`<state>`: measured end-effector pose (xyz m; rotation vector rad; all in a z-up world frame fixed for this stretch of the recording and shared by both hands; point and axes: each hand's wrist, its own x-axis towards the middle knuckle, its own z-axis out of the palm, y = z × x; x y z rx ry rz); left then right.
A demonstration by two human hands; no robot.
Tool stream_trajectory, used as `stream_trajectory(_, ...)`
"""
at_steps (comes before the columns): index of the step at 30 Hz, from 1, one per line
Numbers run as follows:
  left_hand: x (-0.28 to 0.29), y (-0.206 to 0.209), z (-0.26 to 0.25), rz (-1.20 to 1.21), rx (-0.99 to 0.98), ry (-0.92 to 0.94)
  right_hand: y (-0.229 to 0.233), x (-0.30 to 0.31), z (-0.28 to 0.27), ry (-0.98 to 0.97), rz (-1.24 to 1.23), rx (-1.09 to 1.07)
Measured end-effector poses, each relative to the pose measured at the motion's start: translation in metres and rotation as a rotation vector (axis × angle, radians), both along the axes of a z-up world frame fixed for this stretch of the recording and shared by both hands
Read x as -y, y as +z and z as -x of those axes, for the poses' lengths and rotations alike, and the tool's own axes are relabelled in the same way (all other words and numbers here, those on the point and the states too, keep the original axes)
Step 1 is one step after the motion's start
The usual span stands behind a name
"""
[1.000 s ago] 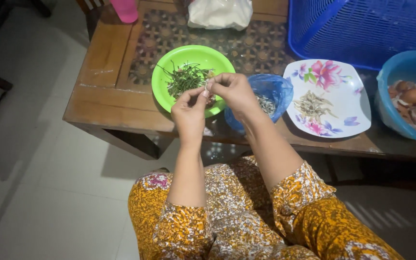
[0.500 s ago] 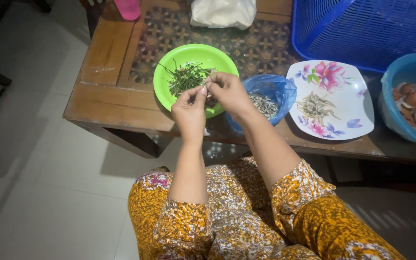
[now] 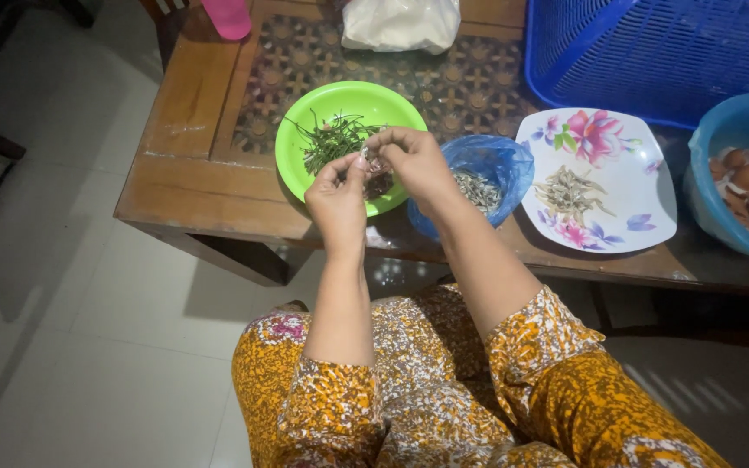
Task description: Picking small dried fish from a plastic bag and placing them into a bowl.
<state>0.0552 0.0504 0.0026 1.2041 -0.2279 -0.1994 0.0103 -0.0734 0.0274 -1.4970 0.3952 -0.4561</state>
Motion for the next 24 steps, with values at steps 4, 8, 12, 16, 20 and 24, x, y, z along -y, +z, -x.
stream_trajectory(4, 0.000, -0.004, -0.002, 0.003, -0.020, 0.007, 0.010, -0.007, 0.002, 0.012, 0.024, 0.012)
stream_trajectory(8, -0.002, 0.000, -0.001, 0.066, -0.010, -0.023, 0.000, -0.004, -0.002, 0.042, 0.061, -0.001)
stream_trajectory(12, -0.004, -0.002, -0.002, 0.051, -0.021, -0.036, -0.007, -0.002, -0.005, 0.069, 0.000, -0.016)
stream_trajectory(16, -0.001, -0.009, -0.005, 0.082, 0.003, -0.025, 0.003, -0.010, -0.004, 0.090, -0.045, -0.038)
stream_trajectory(20, -0.001, -0.009, -0.008, 0.091, -0.047, -0.041, -0.007, -0.002, -0.008, 0.094, -0.010, -0.065)
stream_trajectory(24, -0.002, -0.008, -0.009, 0.091, -0.025, -0.039, -0.016, 0.007, -0.011, 0.087, -0.064, 0.037)
